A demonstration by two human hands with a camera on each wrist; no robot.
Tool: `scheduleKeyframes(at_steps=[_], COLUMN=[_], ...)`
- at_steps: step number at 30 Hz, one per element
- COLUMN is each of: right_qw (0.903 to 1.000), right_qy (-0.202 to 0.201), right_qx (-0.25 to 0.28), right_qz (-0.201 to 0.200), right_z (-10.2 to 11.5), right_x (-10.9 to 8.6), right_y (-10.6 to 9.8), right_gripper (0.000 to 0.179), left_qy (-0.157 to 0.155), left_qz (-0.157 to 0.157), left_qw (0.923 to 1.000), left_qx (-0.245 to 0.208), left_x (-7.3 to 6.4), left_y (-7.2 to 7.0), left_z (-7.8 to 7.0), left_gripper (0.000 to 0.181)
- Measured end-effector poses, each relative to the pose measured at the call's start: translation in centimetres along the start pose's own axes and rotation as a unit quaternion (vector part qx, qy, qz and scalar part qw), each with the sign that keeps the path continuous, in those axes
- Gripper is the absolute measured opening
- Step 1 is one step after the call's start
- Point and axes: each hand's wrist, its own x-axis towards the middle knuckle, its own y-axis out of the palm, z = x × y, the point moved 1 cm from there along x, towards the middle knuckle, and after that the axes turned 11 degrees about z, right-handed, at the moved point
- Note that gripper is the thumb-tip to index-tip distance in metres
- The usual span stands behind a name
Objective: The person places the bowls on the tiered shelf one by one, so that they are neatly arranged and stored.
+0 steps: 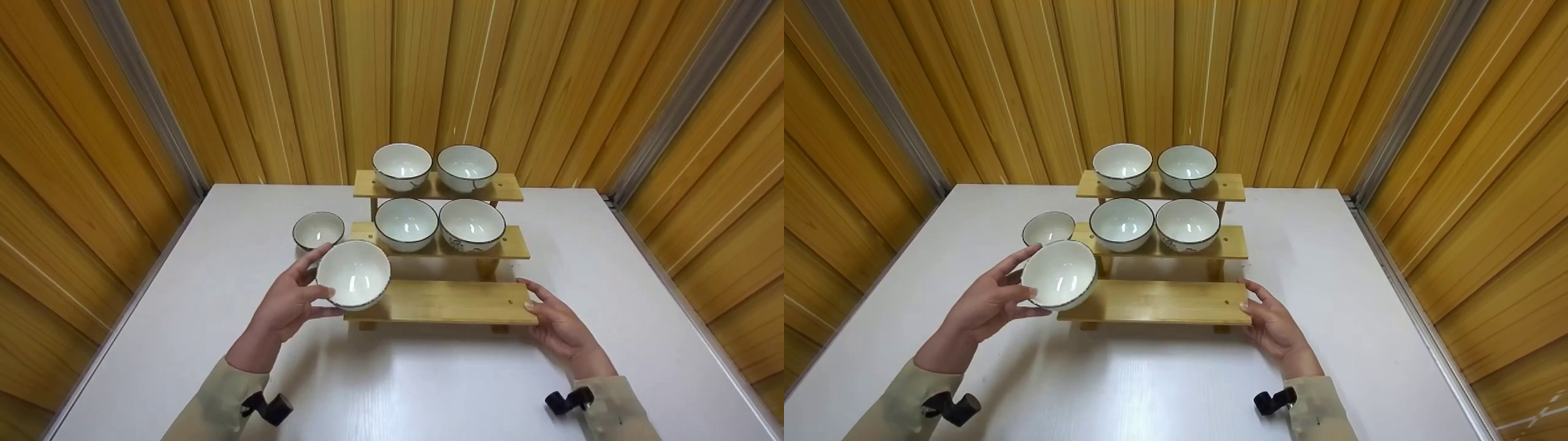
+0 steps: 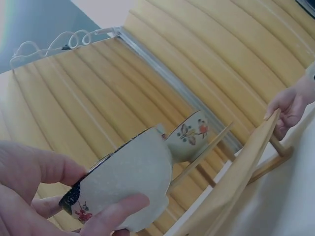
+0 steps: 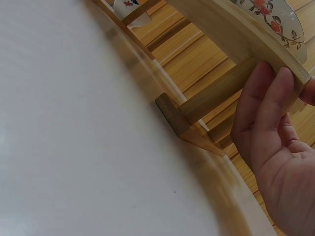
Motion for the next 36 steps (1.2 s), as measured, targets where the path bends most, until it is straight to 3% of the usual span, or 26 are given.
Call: scheduleKeyframes(at_steps=[4, 10, 13, 23, 36], right_qw=[1.0000, 1.0000, 1.0000, 0.9997, 0.9990], right_qy=[-0.002, -0.003, -0.003, -0.006, -0.006], right_qx=[0.007, 0.001, -0.004, 0.006, 0.025], right_qz=[0.004, -0.004, -0.004, 0.023, 0.038], right_z=[0.0, 0.0, 0.0, 0.0, 0.0], right_x=[0.0, 0.1, 0.2, 0.2, 0.2], right_y=[0.1, 0.1, 0.1, 0.0, 0.0], right_gripper=[0.047, 0.046, 0.046, 0.047, 0.046], left_qy=[-0.014, -0.011, -0.011, -0.033, -0.050], left_qz=[0.037, 0.100, 0.115, 0.125, 0.131], left_qw=[0.9992, 0.9949, 0.9932, 0.9911, 0.9884], left_qx=[0.001, 0.000, -0.012, -0.031, -0.058], left_x=[1.0, 2.7, 3.7, 6.6, 8.8], left_y=[2.1, 5.3, 6.8, 11.0, 14.6], left_z=[0.8, 1.9, 2.2, 3.6, 4.6], left_gripper=[0.085, 0.084, 0.086, 0.087, 0.084])
